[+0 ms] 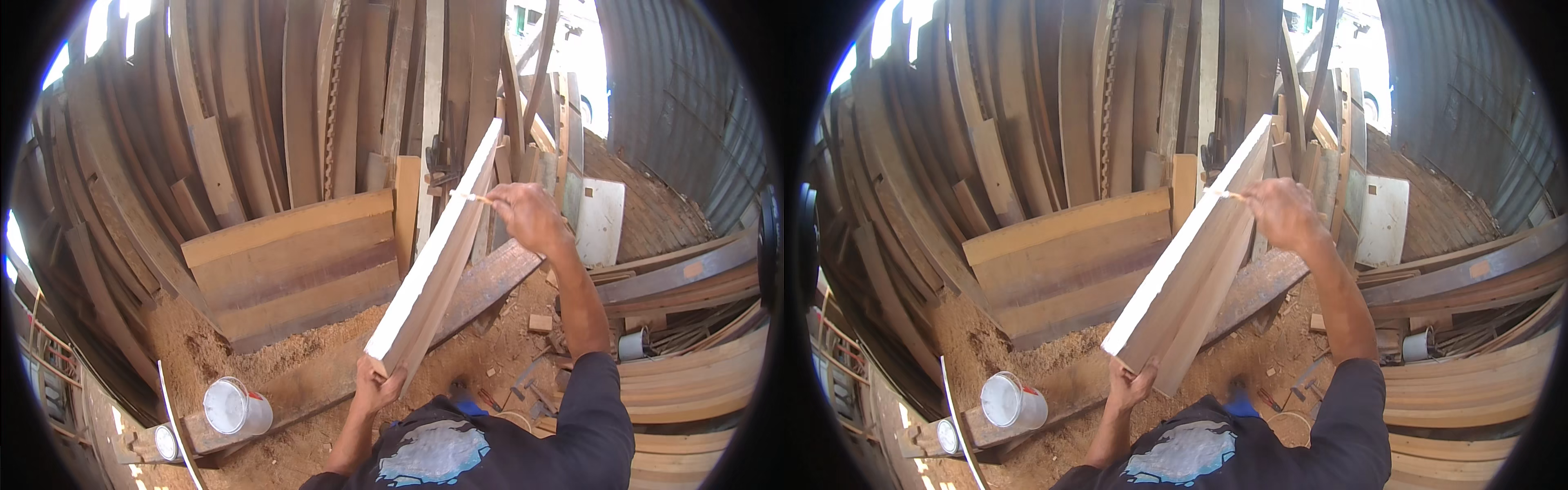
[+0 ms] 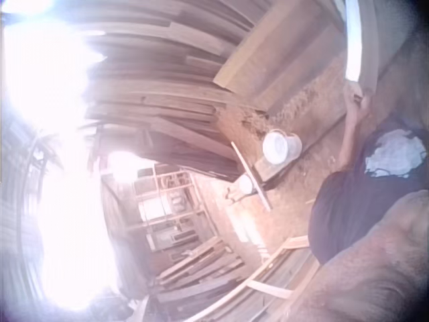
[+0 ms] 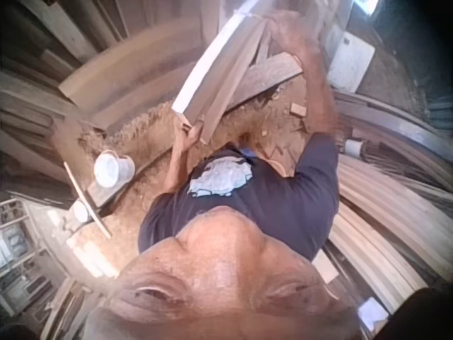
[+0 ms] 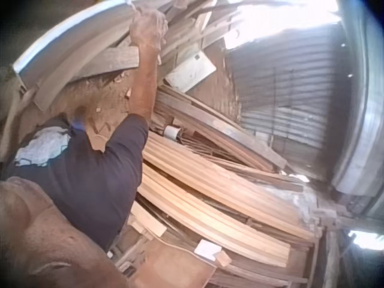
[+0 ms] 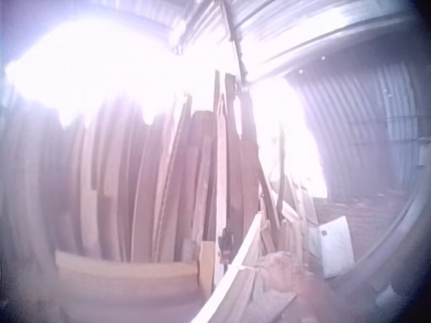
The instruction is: The person applies glue to the edge of a wooden board using a brush, aligns it with another board on a workbench, and tightens a metal bar clamp across the boards.
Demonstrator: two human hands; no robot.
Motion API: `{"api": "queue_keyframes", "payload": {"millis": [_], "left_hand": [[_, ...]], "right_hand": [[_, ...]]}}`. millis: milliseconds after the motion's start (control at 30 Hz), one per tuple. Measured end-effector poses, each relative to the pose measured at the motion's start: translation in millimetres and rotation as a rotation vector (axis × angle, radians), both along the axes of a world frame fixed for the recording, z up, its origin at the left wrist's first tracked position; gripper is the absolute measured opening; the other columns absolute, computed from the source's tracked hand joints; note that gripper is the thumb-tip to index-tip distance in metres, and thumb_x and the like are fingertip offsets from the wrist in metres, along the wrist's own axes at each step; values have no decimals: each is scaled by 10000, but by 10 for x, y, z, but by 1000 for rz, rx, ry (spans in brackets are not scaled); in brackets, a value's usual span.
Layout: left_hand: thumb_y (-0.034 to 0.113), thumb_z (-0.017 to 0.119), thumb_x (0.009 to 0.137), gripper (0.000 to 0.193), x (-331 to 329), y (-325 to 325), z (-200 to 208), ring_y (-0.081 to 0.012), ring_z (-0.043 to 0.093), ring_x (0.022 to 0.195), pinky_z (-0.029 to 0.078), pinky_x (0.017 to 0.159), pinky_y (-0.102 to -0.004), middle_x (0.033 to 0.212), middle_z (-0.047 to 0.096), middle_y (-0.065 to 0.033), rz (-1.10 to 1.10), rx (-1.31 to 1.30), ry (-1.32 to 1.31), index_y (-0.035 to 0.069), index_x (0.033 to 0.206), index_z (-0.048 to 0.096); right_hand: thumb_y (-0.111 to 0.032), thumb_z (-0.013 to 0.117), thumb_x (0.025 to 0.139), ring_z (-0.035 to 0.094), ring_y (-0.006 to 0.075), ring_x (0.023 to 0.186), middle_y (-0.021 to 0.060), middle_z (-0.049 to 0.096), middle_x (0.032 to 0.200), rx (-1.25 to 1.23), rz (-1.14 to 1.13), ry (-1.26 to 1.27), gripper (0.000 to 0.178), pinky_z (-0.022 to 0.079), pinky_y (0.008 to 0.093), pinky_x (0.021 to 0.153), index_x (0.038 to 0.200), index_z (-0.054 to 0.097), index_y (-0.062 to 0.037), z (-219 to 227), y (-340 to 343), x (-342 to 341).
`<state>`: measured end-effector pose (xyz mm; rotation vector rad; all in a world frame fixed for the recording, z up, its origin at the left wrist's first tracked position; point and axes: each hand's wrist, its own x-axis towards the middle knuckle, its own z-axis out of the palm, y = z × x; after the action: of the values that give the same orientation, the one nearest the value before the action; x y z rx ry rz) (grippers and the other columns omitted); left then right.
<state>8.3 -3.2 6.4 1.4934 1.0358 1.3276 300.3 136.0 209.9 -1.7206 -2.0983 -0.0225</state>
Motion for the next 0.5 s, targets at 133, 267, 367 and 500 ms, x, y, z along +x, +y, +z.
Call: {"api": "queue_keyframes", "payload": {"millis": [133,267,367,500], "left_hand": [[-7,647,764,226,-10,-82,-79,-115,558,699,452,594,-261,822,613,-38,29,57,-27,-29,983,596],[-12,659,707,431,55,-271,-212,-193,623,885,507,774,-346,1016,646,-99,197,-164,-203,-36,1130,575],[-5,682,665,559,76,-341,-216,-242,592,1037,461,912,-392,1138,620,-144,254,-181,-237,-41,1207,548],[15,701,606,676,168,-345,-116,-298,557,1108,427,966,-422,1195,590,-148,341,-176,-325,-29,1254,516]], "right_hand": [[-159,567,859,646,355,946,172,671,1026,70,-82,12,226,486,417,901,1028,715,-129,-180,1016,812],[-176,587,839,640,343,969,188,673,994,68,-136,27,224,481,413,909,1017,718,-146,-253,1960,1520],[-186,612,815,641,331,983,189,679,969,19,-185,73,211,484,409,900,982,730,-136,-213,2472,1880],[-197,613,808,649,333,956,181,683,957,-34,-225,117,188,490,407,880,934,740,-138,-168,2865,2173]]}}
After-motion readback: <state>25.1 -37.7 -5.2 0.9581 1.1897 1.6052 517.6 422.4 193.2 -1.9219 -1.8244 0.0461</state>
